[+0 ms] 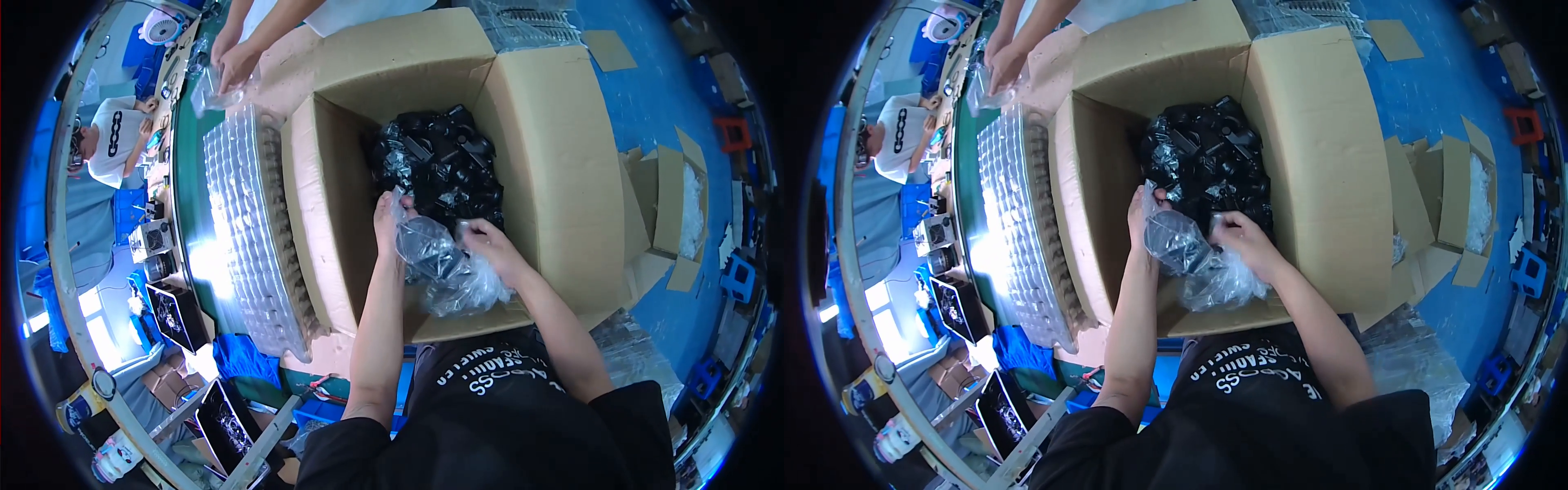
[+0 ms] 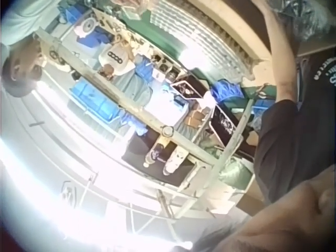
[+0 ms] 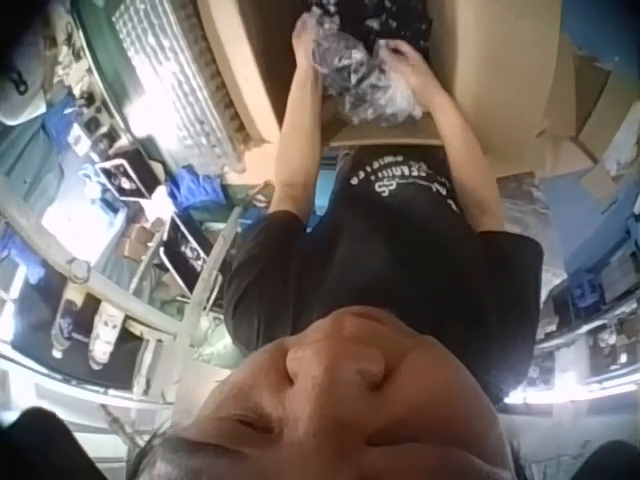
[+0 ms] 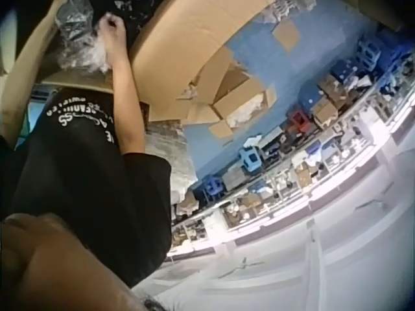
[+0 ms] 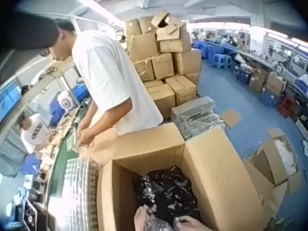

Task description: Packing black components and parts into a cardboard box using bubble wrap.

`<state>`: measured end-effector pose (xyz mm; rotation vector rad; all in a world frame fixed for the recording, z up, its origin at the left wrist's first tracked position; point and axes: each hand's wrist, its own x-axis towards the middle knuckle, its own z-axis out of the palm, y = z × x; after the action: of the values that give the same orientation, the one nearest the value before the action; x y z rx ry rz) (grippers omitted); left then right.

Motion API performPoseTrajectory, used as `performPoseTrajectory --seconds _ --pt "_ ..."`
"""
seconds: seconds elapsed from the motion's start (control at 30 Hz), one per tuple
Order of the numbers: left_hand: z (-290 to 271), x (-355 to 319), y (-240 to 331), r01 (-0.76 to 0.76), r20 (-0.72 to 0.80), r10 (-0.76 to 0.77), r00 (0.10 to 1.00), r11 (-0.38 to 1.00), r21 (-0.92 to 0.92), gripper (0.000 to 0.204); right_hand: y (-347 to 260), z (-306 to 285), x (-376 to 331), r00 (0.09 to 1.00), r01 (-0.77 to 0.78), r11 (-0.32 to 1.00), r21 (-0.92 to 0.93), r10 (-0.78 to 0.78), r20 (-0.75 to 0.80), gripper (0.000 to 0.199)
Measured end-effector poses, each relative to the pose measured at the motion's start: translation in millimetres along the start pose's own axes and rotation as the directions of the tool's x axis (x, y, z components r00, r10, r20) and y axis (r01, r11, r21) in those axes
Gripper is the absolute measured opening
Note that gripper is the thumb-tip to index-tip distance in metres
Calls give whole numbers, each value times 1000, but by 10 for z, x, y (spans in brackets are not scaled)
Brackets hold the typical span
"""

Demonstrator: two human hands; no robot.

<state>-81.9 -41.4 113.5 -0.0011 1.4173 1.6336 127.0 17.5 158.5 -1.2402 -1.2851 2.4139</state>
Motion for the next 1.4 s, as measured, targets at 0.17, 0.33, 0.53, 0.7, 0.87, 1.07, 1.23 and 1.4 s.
performPoseTrajectory --seconds 0.17,0.33,0.53,0.7,0.87,1.07,1.23,1.4 --pt "117 11 -179 186 -32 -185 982 943 276 21 -289 186 -128 995 -90 955 -281 98 14 33" --pt "61 139 -442 356 76 -392 917 888 292 32 -393 283 -205 995 79 482 -873 11 96 33" --pt "-63 -355 -528 596 306 -517 800 620 -511 50 2 180 -40 986 139 607 -783 -162 50 30" --pt "198 -759 -533 784 457 -660 596 602 -154 46 82 230 -140 973 225 554 -802 -91 211 24" --pt "201 -74 -854 698 90 -692 716 706 -118 34 -57 343 -501 950 308 455 -836 -91 300 16" --pt "-81 1140 -749 -24 -117 312 943 413 910 35 -227 160 -693 887 286 537 -794 -462 7 10" --pt "-198 1834 -834 27 -54 306 951 90 996 38 -147 -14 -572 966 254 643 -723 -200 163 23" --pt "12 1964 -628 234 -233 -19 972 77 969 32 -115 -132 -517 979 161 673 -721 -14 205 20"
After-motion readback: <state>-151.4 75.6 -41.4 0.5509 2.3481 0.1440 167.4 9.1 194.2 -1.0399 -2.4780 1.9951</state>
